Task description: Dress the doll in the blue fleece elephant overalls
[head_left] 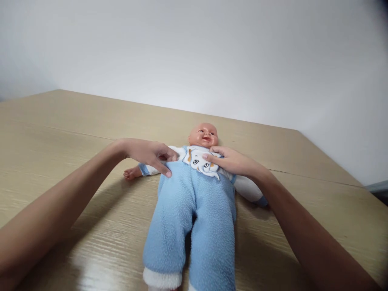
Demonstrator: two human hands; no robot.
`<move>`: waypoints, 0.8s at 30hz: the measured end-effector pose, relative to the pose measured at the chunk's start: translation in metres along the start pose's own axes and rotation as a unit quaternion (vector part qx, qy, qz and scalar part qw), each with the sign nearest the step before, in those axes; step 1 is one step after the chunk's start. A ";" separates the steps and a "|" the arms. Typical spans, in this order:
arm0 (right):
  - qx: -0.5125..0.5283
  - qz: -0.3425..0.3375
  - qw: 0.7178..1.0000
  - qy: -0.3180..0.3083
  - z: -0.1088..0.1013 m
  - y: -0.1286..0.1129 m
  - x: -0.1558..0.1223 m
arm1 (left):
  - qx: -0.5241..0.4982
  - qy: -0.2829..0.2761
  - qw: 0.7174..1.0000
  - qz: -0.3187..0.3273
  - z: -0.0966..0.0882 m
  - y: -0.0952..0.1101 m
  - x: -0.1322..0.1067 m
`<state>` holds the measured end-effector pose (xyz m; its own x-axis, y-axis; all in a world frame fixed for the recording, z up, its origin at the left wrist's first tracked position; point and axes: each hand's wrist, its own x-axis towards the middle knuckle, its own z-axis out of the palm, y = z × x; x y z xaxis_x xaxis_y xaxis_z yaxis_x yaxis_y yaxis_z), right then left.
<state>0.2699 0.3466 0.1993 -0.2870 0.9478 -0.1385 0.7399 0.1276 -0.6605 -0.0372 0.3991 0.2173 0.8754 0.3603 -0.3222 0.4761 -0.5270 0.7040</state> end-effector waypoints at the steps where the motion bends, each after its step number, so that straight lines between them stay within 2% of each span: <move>1: 0.000 0.000 1.000 0.003 0.000 -0.001 0.000 | 0.014 0.002 1.000 -0.007 0.000 -0.001 0.000; 6: -0.005 -0.003 1.000 0.000 0.002 0.000 -0.001 | 0.103 0.031 0.992 -0.065 -0.001 -0.004 -0.001; 11: 0.007 -0.021 1.000 0.001 0.004 0.003 -0.001 | 0.170 0.048 0.976 -0.127 0.000 0.002 -0.001; 21: 0.008 -0.032 0.999 0.003 0.005 0.006 -0.002 | 0.152 0.073 0.980 -0.108 0.003 0.000 -0.003; 24: 0.003 -0.032 0.999 0.003 0.005 0.003 -0.003 | 0.156 0.080 0.976 -0.128 0.003 0.002 -0.001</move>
<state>0.2698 0.3428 0.1943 -0.3297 0.9396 -0.0921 0.7164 0.1854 -0.6726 -0.0373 0.3953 0.2171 0.7123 0.6135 -0.3409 0.7014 -0.6038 0.3788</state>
